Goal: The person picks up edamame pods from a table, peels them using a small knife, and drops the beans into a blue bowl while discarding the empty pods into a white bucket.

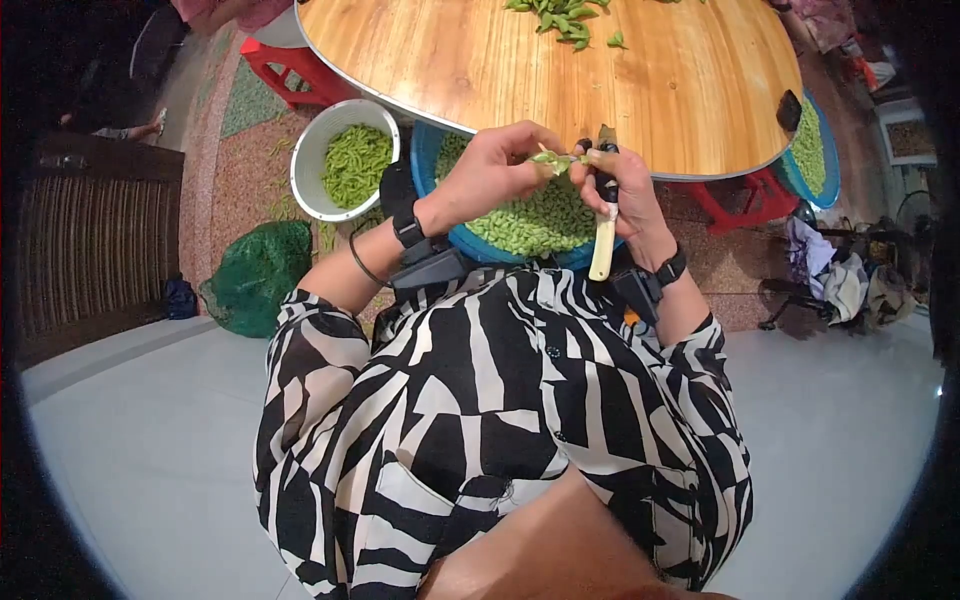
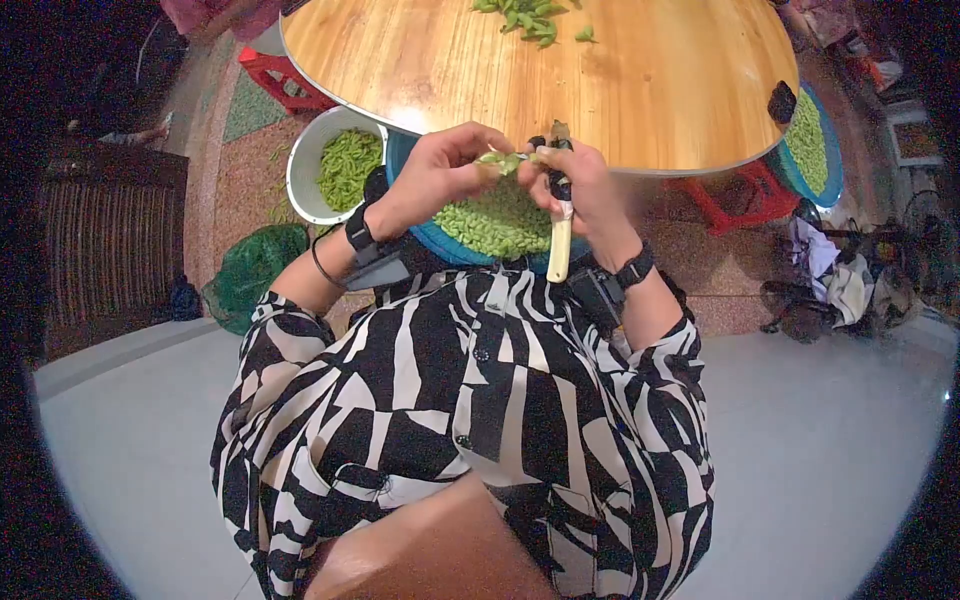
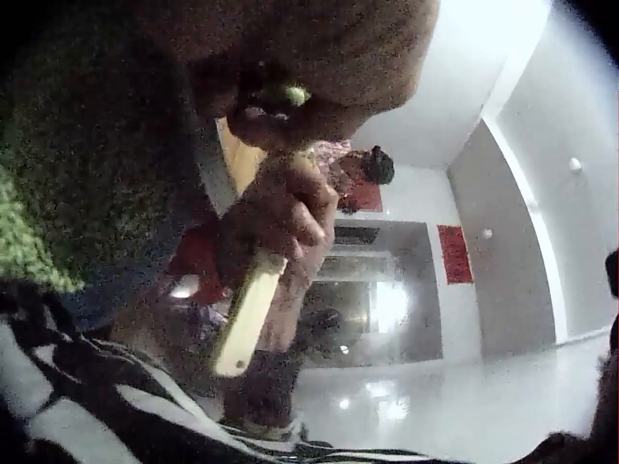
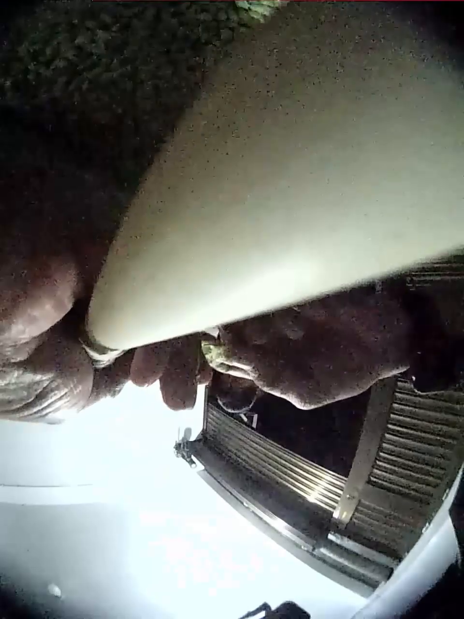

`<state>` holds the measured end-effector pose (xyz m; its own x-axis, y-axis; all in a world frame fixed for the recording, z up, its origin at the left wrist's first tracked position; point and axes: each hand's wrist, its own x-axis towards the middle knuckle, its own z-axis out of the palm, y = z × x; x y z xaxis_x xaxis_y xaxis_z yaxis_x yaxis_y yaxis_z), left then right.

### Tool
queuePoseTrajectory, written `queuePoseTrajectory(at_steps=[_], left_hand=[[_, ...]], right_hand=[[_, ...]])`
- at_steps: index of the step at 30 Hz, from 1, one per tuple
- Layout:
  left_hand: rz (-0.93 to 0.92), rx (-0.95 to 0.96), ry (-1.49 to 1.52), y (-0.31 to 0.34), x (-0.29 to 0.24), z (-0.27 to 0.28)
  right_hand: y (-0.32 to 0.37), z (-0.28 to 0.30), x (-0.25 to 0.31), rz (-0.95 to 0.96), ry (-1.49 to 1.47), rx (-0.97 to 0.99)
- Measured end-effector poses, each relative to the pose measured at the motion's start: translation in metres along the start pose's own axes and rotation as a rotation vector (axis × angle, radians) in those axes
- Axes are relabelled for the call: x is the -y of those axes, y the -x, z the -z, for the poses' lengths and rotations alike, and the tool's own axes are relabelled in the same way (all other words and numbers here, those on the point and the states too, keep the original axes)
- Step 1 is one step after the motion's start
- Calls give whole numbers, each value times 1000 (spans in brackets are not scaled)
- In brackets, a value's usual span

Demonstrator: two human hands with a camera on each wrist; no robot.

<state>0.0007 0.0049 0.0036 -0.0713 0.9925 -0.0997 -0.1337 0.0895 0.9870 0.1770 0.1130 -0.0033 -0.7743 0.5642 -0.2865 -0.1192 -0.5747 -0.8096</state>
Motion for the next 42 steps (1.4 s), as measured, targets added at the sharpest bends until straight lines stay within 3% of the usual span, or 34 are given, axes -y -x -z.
queuePoseTrajectory(at_steps=[4, 8, 16, 18, 22, 24, 25, 26, 28, 31, 32, 34, 39, 41, 42], left_hand=[[-93, -7, -121, -3, 8, 1], [-105, -16, -54, -4, 5, -6], [11, 7, -158, -8, 7, 1], [-24, 21, -97, -7, 8, 3], [-70, 44, 75, -4, 15, 5], [-8, 62, 44, 0, 10, 11], [53, 79, 15, -1, 8, 13], [51, 75, 17, -1, 7, 13], [34, 0, 74, 0, 6, 13], [41, -7, 93, 1, 3, 10], [37, 1, 94, 1, 3, 8], [36, -12, 105, 1, 5, 5], [-9, -27, 198, -2, 5, -4], [7, -41, 217, 0, 4, -5], [11, -28, 194, 0, 6, -6]], right_hand=[[1, -1, -3, 10, 18, -20], [1, -1, -8, 6, 64, 7], [3, -4, -5, 30, 216, -30], [3, 3, 1, 141, 488, -7], [12, -4, 9, 151, 582, -67], [14, 12, 8, 634, 1124, -267], [19, 19, 10, 708, 1264, -376], [23, 40, 12, 679, 1506, -468], [39, 41, 32, 844, 1601, -525], [53, 57, 36, 790, 1733, -602], [56, 54, 36, 790, 1737, -611], [55, 34, 28, 816, 1460, -463], [30, -10, 5, 641, 1121, -340], [18, -9, -5, 369, 848, -191], [16, -7, -8, 370, 847, -190]])
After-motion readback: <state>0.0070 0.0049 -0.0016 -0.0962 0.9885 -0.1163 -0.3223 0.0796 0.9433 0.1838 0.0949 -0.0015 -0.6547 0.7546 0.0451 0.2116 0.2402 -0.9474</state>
